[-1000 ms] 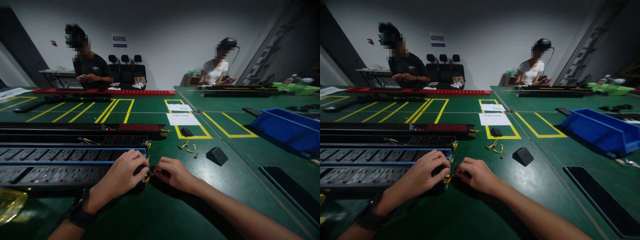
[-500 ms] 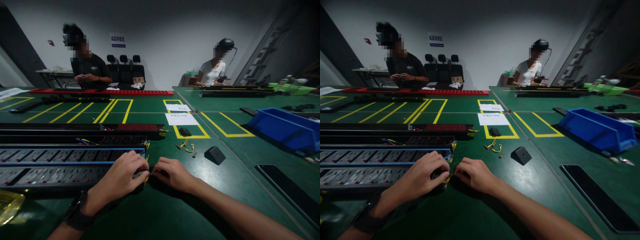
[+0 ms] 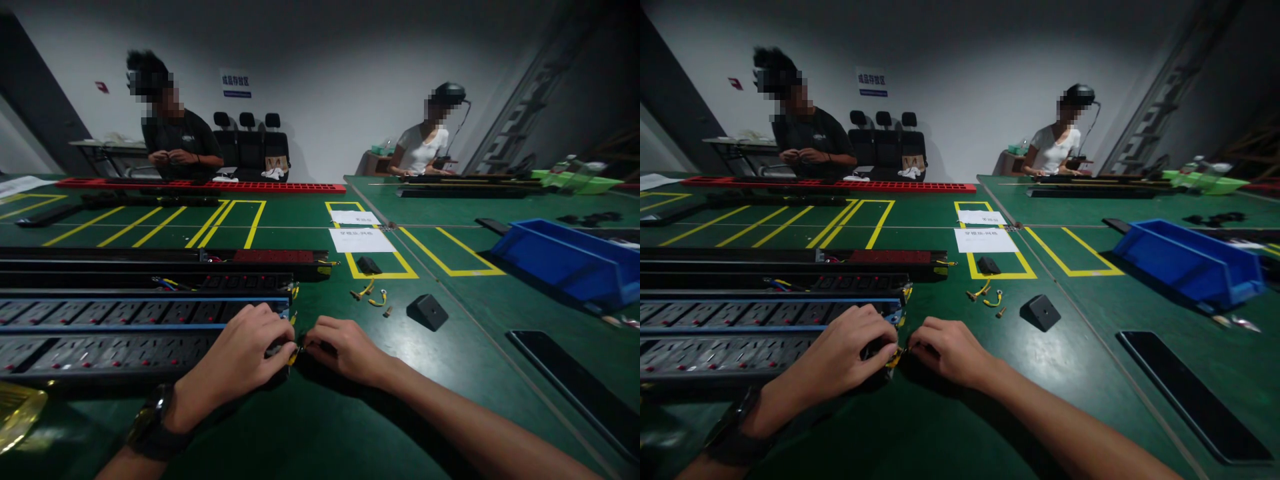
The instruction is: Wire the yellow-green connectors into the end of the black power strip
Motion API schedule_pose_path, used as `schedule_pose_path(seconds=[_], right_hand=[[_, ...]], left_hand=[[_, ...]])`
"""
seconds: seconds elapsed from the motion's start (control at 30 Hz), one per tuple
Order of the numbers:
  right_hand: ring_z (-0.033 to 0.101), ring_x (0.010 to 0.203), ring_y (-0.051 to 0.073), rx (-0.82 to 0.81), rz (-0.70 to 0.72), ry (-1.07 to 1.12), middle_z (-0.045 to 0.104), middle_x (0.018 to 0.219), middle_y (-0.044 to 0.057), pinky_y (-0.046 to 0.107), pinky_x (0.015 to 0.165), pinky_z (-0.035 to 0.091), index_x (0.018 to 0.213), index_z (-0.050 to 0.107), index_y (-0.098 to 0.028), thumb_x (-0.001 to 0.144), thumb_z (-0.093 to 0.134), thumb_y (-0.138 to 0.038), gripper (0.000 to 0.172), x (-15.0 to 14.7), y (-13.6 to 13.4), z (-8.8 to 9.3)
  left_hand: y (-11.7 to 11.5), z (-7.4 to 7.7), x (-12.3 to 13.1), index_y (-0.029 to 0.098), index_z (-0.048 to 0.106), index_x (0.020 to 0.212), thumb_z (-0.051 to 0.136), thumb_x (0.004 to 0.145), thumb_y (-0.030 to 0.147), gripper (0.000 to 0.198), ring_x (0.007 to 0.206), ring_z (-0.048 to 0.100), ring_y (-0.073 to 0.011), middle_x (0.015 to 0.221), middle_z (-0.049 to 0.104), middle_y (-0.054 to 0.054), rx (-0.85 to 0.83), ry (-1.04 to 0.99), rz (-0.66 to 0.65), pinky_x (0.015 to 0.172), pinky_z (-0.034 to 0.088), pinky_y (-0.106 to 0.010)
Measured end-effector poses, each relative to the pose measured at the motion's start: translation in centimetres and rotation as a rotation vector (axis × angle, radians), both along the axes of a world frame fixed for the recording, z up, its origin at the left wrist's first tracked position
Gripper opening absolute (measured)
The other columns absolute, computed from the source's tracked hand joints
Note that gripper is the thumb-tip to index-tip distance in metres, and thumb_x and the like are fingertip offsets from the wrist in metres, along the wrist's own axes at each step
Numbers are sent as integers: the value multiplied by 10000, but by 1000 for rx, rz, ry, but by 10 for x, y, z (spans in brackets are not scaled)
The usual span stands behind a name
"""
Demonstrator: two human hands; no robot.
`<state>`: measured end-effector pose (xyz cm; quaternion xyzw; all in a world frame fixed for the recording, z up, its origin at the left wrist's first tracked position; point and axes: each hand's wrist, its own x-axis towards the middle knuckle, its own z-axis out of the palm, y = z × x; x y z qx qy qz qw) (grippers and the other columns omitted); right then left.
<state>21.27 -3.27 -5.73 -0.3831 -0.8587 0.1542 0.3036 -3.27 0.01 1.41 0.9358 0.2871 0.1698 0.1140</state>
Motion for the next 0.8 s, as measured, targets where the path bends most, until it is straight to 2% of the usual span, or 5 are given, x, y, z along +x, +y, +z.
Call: schedule_pose_path(seconds=[0.3,0.5,0.8], right_hand=[[603,737,143,33,11,6,665,909,27,241,654,410,1011,705,-209,1030,593,-212,113,0,0,0],[598,725,134,37,18,14,663,889,24,233,649,404,985,701,-210,1032,587,-206,123,-2,0,-1],[570,693,142,46,2,27,630,845,26,246,618,388,930,682,-202,1057,548,-255,192,-4,-1,1]], left_hand=[[-1,-2,0,223,731,914,601,983,222,148,813,561,-206,814,707,-12,186,22,-20,764,344,-360],[-3,-3,0,224,736,863,595,1000,262,200,805,561,-198,785,704,-11,151,79,-39,782,358,-366],[-8,4,2,205,709,919,568,980,291,177,812,562,-218,824,677,-39,121,126,-15,774,385,-373]])
